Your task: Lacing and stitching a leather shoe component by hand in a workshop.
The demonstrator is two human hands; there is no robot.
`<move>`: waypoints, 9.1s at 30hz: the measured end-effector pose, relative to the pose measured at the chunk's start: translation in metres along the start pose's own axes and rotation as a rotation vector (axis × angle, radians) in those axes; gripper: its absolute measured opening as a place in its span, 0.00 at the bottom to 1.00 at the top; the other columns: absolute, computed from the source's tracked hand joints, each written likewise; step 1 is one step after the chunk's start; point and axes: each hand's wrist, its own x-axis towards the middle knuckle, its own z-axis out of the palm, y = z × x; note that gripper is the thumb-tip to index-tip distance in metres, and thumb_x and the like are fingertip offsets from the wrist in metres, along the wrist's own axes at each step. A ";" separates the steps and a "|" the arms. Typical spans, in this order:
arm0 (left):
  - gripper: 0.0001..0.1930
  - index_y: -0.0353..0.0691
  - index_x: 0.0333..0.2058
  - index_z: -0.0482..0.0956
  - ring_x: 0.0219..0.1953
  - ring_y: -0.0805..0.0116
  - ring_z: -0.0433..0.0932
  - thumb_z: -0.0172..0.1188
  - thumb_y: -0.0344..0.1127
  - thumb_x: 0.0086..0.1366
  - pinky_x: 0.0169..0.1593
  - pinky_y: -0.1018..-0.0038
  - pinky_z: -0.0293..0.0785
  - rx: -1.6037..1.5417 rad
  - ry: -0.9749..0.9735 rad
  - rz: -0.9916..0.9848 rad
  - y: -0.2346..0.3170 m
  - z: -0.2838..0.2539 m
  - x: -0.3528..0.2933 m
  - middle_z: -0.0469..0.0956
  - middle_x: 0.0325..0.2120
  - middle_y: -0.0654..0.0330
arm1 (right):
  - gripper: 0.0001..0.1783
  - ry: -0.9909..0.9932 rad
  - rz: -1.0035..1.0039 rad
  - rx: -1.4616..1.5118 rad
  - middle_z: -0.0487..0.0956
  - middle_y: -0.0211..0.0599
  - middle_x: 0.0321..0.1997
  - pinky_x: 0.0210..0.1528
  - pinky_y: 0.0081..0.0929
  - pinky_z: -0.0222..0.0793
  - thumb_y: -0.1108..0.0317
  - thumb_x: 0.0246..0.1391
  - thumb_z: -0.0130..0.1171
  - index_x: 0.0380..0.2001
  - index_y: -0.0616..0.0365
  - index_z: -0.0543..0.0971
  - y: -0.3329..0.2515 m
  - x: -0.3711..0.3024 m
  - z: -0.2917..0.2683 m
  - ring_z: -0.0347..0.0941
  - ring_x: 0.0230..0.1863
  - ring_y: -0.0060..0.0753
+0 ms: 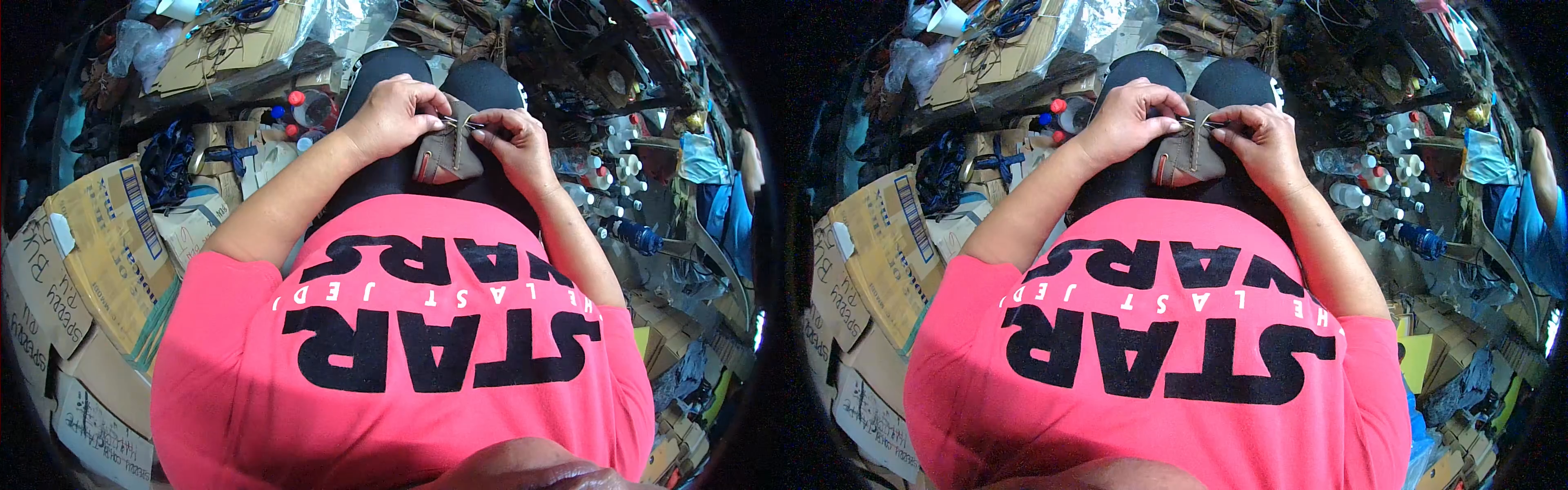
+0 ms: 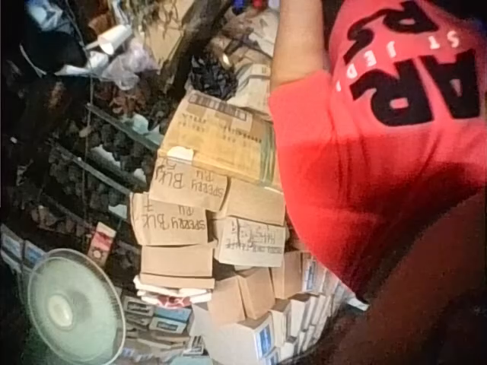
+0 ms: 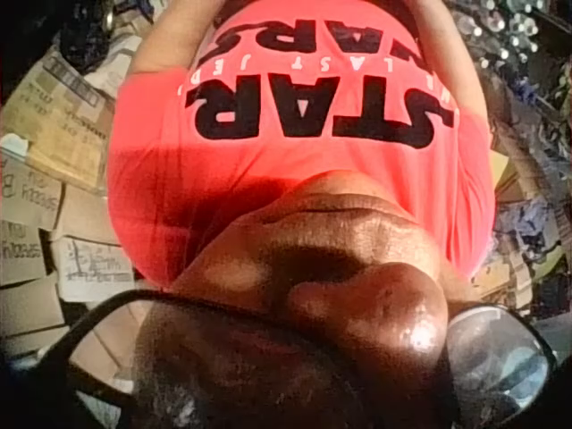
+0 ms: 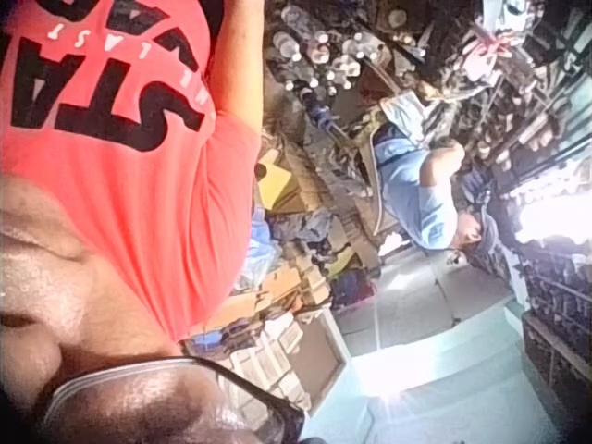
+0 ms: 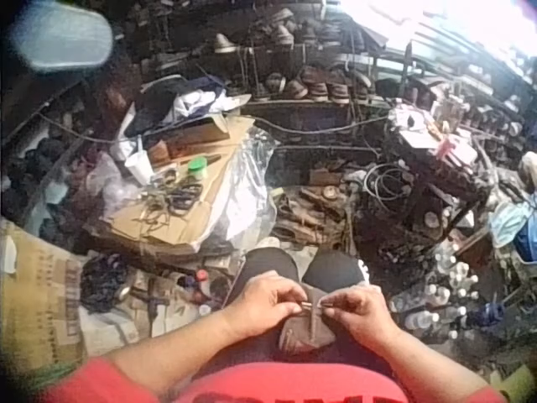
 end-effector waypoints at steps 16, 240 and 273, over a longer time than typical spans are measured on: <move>0.05 0.42 0.23 0.78 0.35 0.64 0.73 0.67 0.30 0.48 0.47 0.70 0.64 0.034 0.051 0.141 -0.004 -0.015 0.005 0.74 0.27 0.62 | 0.08 -0.101 0.163 0.140 0.76 0.33 0.23 0.35 0.27 0.65 0.68 0.44 0.68 0.27 0.60 0.81 0.005 0.003 -0.026 0.70 0.29 0.28; 0.05 0.42 0.34 0.75 0.38 0.60 0.75 0.53 0.31 0.59 0.44 0.67 0.67 0.629 -0.188 0.429 0.041 -0.024 0.005 0.74 0.29 0.59 | 0.08 -0.493 -0.126 -0.315 0.77 0.48 0.28 0.38 0.37 0.70 0.68 0.51 0.55 0.32 0.61 0.78 -0.034 0.022 -0.057 0.75 0.35 0.52; 0.12 0.44 0.33 0.69 0.27 0.73 0.69 0.44 0.44 0.72 0.37 0.77 0.63 -1.388 0.008 -0.001 0.016 -0.076 -0.022 0.70 0.21 0.65 | 0.08 -0.155 0.218 1.435 0.68 0.24 0.25 0.37 0.28 0.66 0.61 0.63 0.50 0.35 0.52 0.71 -0.001 0.011 -0.053 0.64 0.26 0.20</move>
